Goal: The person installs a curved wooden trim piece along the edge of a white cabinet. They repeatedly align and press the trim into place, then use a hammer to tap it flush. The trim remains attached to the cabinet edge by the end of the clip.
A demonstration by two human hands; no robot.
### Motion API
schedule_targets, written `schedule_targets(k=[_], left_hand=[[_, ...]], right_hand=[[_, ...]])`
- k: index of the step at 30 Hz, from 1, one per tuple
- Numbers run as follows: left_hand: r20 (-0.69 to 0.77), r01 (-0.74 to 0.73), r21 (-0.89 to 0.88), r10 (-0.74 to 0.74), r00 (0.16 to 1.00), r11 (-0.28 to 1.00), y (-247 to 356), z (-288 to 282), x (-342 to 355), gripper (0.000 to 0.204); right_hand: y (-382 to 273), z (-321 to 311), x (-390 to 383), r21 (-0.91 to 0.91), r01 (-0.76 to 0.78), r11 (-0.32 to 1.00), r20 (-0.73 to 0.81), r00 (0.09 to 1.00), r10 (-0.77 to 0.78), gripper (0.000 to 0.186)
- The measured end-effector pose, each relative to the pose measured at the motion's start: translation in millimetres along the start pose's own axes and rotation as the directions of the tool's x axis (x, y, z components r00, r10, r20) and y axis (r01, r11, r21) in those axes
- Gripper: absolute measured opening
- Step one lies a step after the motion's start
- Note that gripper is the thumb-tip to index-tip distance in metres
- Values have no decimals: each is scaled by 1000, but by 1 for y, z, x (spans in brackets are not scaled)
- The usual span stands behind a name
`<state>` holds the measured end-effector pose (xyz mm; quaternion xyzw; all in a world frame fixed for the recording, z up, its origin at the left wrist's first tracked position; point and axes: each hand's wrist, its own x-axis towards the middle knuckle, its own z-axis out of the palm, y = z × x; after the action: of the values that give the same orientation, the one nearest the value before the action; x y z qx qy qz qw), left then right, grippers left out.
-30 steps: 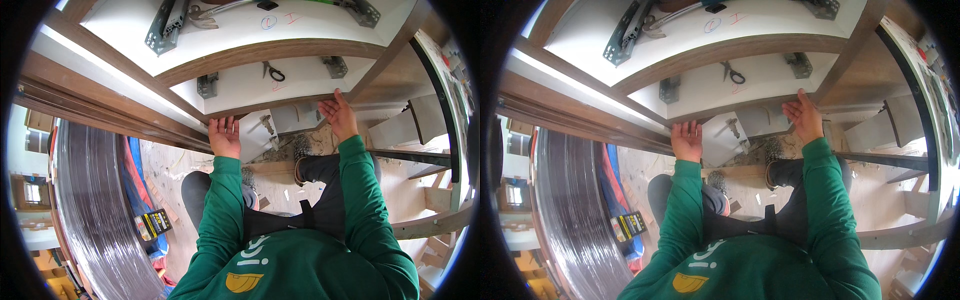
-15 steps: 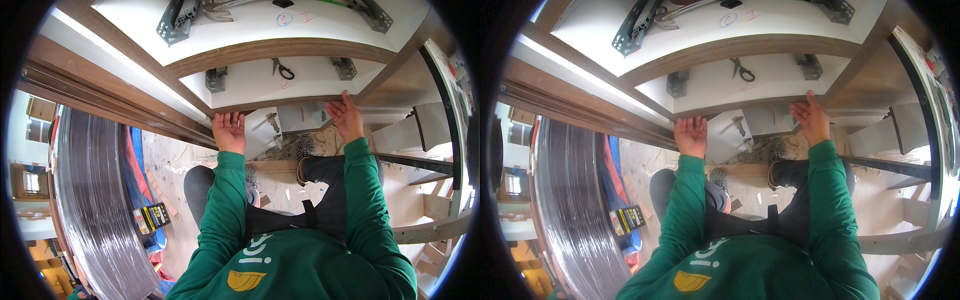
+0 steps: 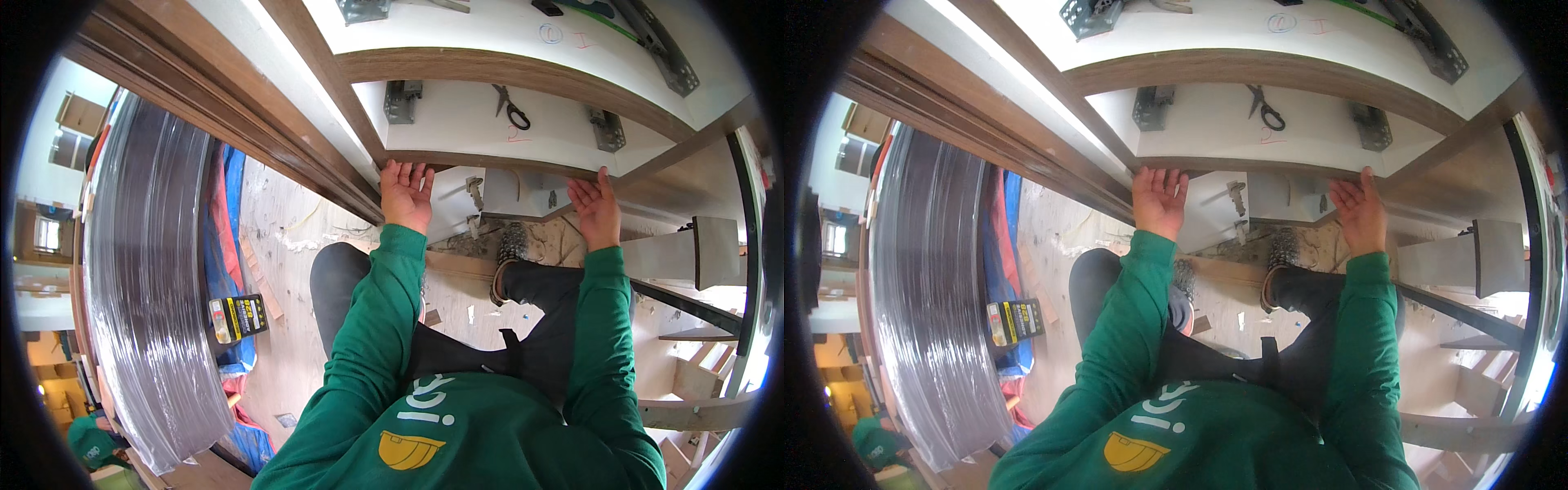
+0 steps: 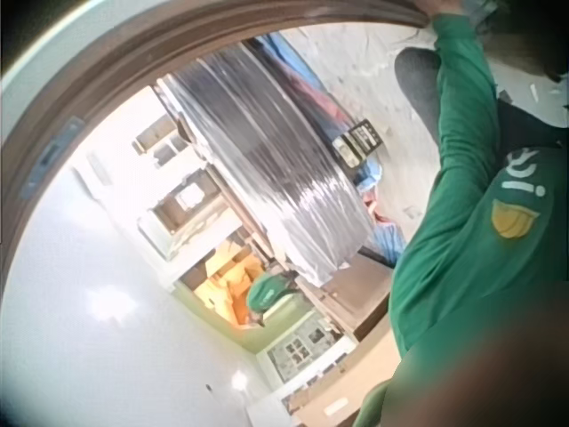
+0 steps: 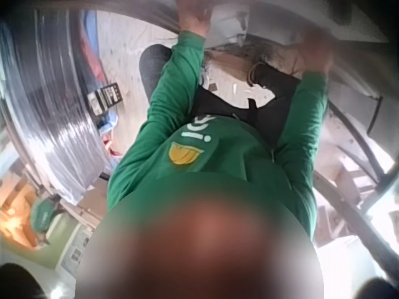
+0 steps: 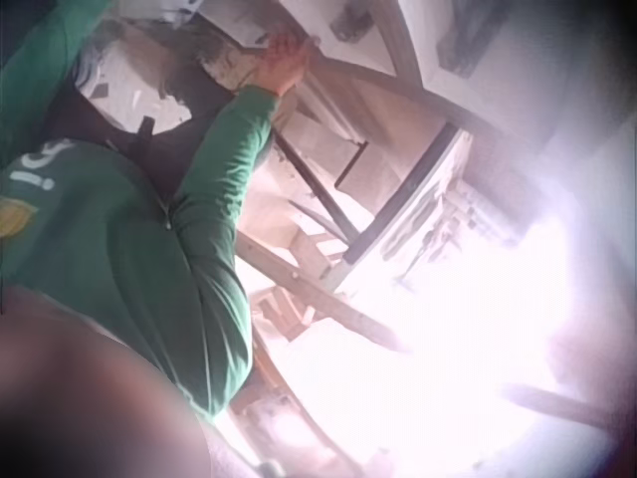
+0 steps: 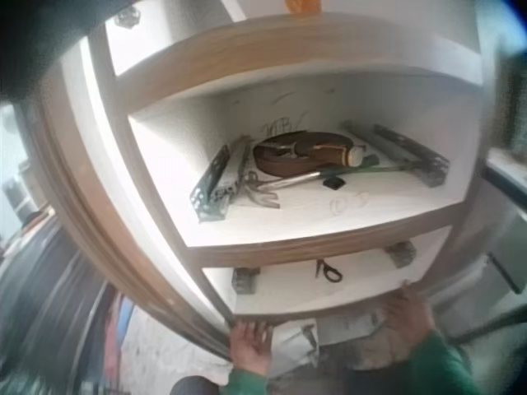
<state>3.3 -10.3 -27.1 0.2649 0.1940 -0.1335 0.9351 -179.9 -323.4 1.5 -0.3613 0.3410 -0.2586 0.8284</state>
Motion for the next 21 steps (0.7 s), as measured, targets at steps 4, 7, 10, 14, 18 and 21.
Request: schedule_targets(k=[4, 7, 10, 14, 18, 21], left_hand=[[13, 19, -39, -18, 1000, 999, -2, 2, -2, 31], [18, 41, -60, -40, 999, 997, -2, 2, -2, 31], [39, 54, -57, -51, 998, 997, -1, 0, -2, 29], [28, 60, -37, -59, 998, 998, 0, -1, -5, 28], [-24, -6, 146, 10, 1000, 989, 1, 0, -6, 34], [-35, -35, 180, 42, 999, 983, 3, 2, -6, 35]], right_hand=[[1, -2, 4, -22, 2, 1000, -32, 999, -3, 53], [2, -3, 7, -17, 0, 1000, -32, 1000, 0, 53], [2, -4, 7, -8, 3, 1000, -19, 1000, -3, 56], [1, -3, 5, -37, 33, 999, 11, 999, -32, 61], [0, -2, 5, -33, 39, 999, -19, 999, -39, 65], [-1, -3, 7, -26, 16, 1000, -1, 1000, -16, 91]])
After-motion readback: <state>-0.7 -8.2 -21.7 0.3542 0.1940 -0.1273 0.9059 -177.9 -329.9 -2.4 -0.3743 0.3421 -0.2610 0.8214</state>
